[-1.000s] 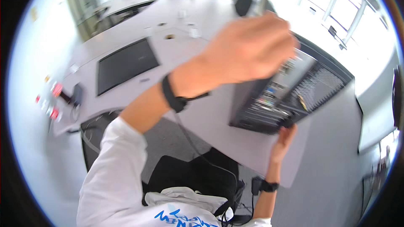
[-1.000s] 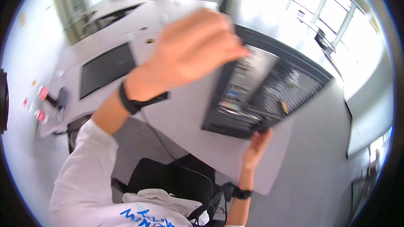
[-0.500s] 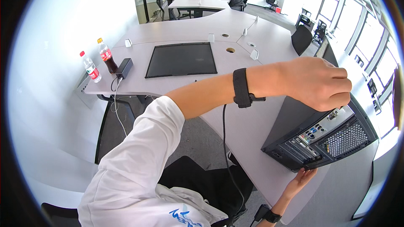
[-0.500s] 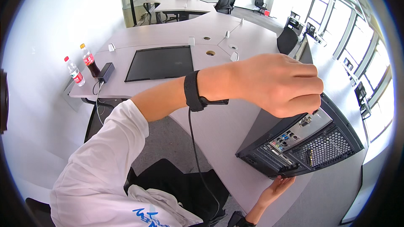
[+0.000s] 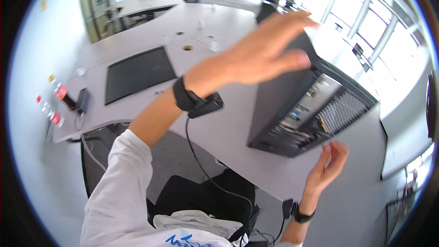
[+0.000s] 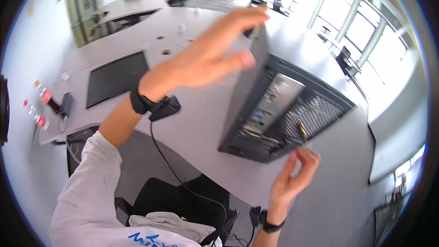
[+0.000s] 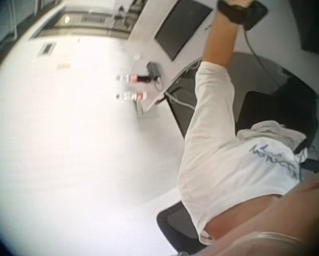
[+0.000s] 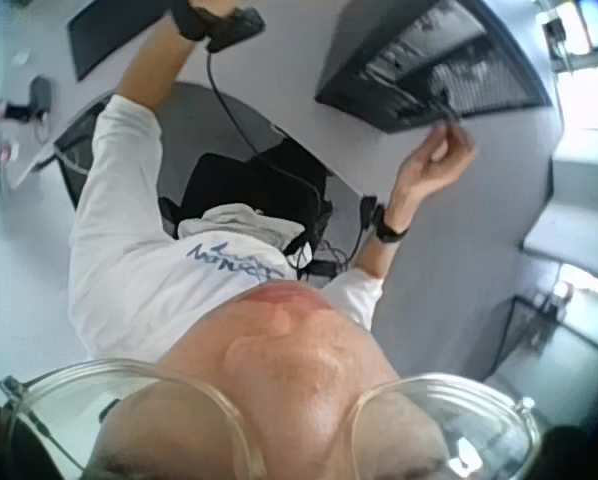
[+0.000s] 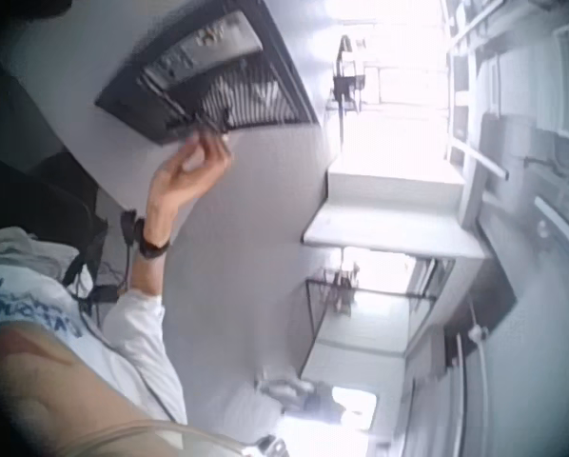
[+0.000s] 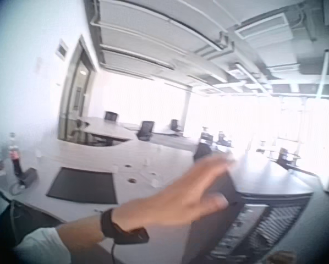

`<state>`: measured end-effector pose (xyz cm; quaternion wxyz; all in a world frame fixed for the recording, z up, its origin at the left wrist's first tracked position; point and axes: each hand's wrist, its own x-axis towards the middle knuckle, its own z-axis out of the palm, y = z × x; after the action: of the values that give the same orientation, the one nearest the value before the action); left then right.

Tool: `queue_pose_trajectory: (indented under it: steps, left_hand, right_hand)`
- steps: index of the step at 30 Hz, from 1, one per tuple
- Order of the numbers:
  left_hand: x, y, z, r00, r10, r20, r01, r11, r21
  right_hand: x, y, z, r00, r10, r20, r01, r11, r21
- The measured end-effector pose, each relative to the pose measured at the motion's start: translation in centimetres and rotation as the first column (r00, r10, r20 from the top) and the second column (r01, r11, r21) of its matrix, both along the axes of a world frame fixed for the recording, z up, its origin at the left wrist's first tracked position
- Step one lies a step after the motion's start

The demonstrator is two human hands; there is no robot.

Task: The person removes the side panel of a computer tower by unscrewing several thumbscrews by hand and then using a screwdriver to remove a screw from the back before lifting the panel away.

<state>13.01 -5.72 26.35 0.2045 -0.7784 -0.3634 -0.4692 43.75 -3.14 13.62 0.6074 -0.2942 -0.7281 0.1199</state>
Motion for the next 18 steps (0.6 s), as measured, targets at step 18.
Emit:
queue_pose_trajectory:
  steps: [18]
  left_hand:
    - [0.0, 5.5, -2.7, 0.984, -0.095, 0.152, 0.092, 0.995, 0.024]
  right_hand:
    - [-12.7, -1.7, 11.6, 0.866, -0.441, 0.236, 0.312, 0.845, 0.435]
